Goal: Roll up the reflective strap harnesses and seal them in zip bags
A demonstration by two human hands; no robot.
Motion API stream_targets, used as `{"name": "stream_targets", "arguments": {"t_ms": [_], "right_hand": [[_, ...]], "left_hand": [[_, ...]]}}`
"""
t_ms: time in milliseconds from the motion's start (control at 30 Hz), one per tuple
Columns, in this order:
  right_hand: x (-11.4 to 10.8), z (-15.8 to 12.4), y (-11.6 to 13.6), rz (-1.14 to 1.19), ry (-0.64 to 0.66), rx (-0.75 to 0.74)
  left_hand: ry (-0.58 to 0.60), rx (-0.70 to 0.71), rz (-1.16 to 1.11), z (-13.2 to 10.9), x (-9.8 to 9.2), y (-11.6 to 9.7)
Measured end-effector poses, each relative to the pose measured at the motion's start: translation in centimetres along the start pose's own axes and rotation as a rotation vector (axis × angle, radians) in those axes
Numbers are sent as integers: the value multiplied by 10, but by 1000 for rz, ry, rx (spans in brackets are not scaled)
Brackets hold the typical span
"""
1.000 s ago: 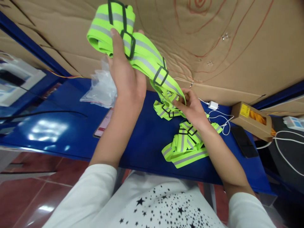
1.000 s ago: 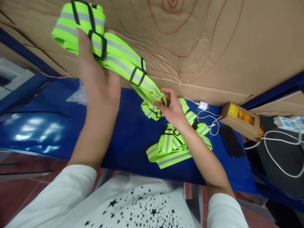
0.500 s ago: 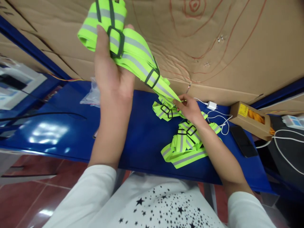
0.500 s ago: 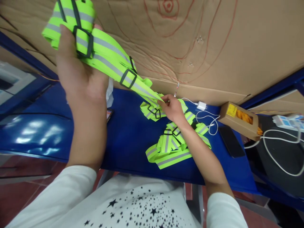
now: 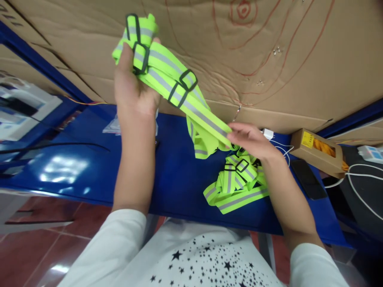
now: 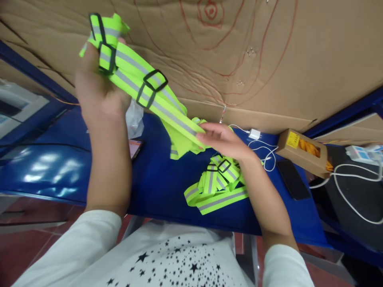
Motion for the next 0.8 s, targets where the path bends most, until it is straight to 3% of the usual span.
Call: {"name": "stream_targets", "arguments": {"t_ms": [100, 200, 333, 467, 533, 600, 700, 800], "right_hand": [[14, -4, 5, -414, 259, -93], [14, -8, 10, -562, 310, -142], [-7, -16, 24, -542, 160, -101], [-38, -25, 56, -460, -329, -282], [-44, -31, 68, -351, -485, -427], [-43, -34, 70, -239, -465, -460], [-38, -38, 66, -84, -308, -295], [-34, -46, 68, 12, -212, -139]], "left_hand": [[148, 79, 48, -11, 16, -1], [261, 69, 163, -23, 32, 4], [326, -70, 185, -41, 52, 17], [277, -148, 144, -61, 62, 36], [356, -219, 159, -72, 67, 50], [534, -321, 220, -85, 74, 65], [743, -464, 341, -99, 79, 83], [827, -414, 433, -99, 82, 87]]}}
Point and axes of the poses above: each hand's wrist, its own z-axis towards the middle knuckle, its own x-axis out of the palm, y = z × x, the point moved 6 cm from there along z, towards the middle knuckle, and after that the axes turned 5 degrees about -x, right-handed, at the moved point
